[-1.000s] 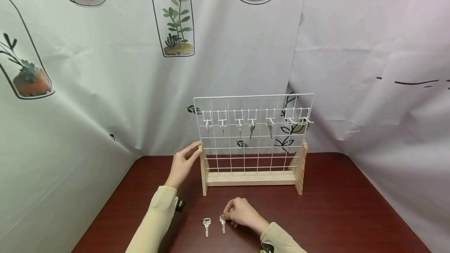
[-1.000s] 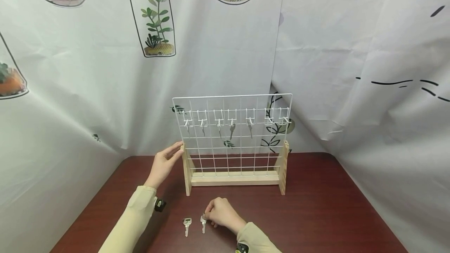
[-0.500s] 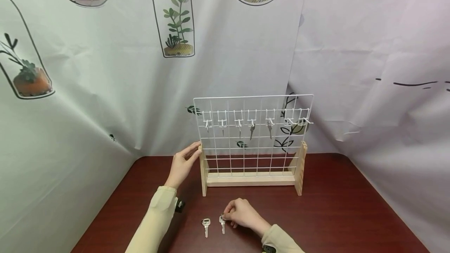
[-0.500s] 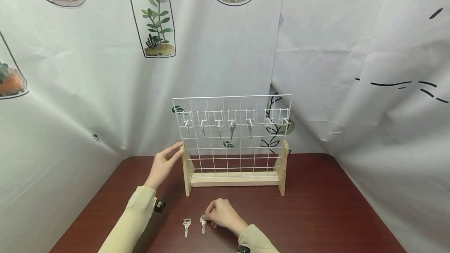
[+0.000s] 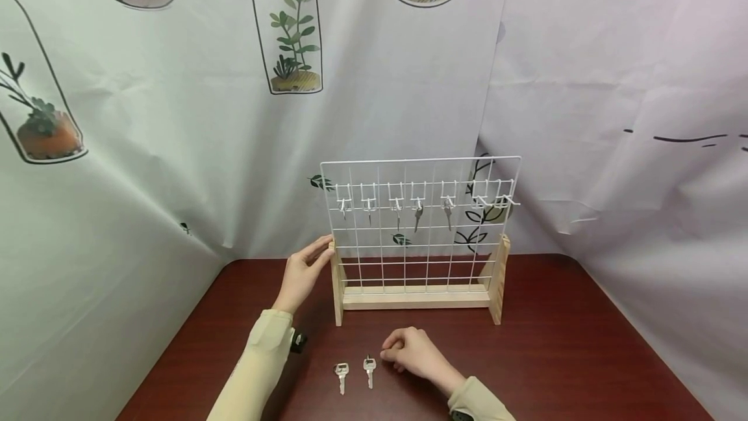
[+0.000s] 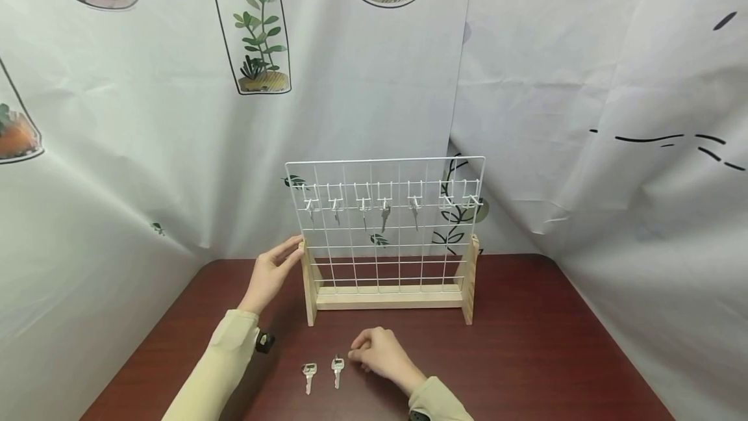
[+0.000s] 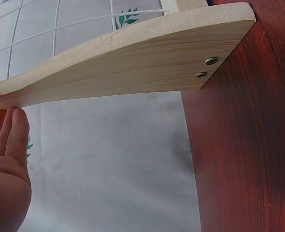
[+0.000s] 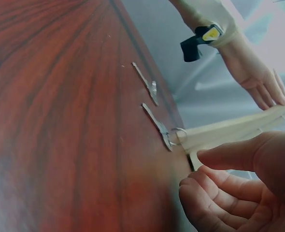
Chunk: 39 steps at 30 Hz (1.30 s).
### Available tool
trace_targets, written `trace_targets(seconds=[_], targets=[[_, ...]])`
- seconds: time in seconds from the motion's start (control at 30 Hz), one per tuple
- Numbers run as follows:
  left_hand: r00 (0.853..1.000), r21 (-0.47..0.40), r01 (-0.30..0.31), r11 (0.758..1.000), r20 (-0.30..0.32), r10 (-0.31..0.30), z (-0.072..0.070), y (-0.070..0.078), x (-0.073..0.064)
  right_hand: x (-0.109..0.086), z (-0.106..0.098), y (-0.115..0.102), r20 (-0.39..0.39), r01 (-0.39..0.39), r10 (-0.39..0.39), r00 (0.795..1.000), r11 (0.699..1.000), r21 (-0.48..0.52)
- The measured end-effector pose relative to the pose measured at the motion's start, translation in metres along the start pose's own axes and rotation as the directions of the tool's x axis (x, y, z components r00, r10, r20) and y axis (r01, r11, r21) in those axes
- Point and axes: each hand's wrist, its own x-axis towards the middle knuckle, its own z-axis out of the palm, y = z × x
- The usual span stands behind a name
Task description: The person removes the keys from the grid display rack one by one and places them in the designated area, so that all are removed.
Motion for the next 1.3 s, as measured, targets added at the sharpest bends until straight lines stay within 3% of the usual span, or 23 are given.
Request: trace_targets(seconds=[0.3, 0.53, 0.7, 0.87, 1.3], targets=[[1.0, 0.012, -0.019, 1.0, -0.005, 0.019, 0.0, 0.001, 0.001, 0.0, -0.023, -0.004, -0.086, 0.018, -0.018, 0.996, 1.0, 0.005], [1.0, -0.009, -0.013, 1.0, -0.002, 0.013, 0.0, 0.001, 0.001, 0.003, -0.041, -0.013, -0.194, 0.051, -0.058, 0.979, 0.998, -0.038], [1.0, -0.024, -0.017, 1.0, -0.003, 0.017, -0.001, 0.001, 0.001, 0.002, -0.053, -0.023, -0.307, 0.035, -0.073, 0.949, 0.991, -0.127], [1.0, -0.023, -0.018, 1.0, -0.002, 0.018, -0.001, 0.001, 0.001, 0.002, -0.066, -0.034, -0.405, 0.017, -0.079, 0.911, 0.988, -0.153], [1.0, -0.033, -0.006, 0.999, 0.004, 0.006, -0.001, 0.0, 0.0, -0.002, -0.106, -0.056, -0.538, 0.061, -0.167, 0.826, 0.976, -0.208]])
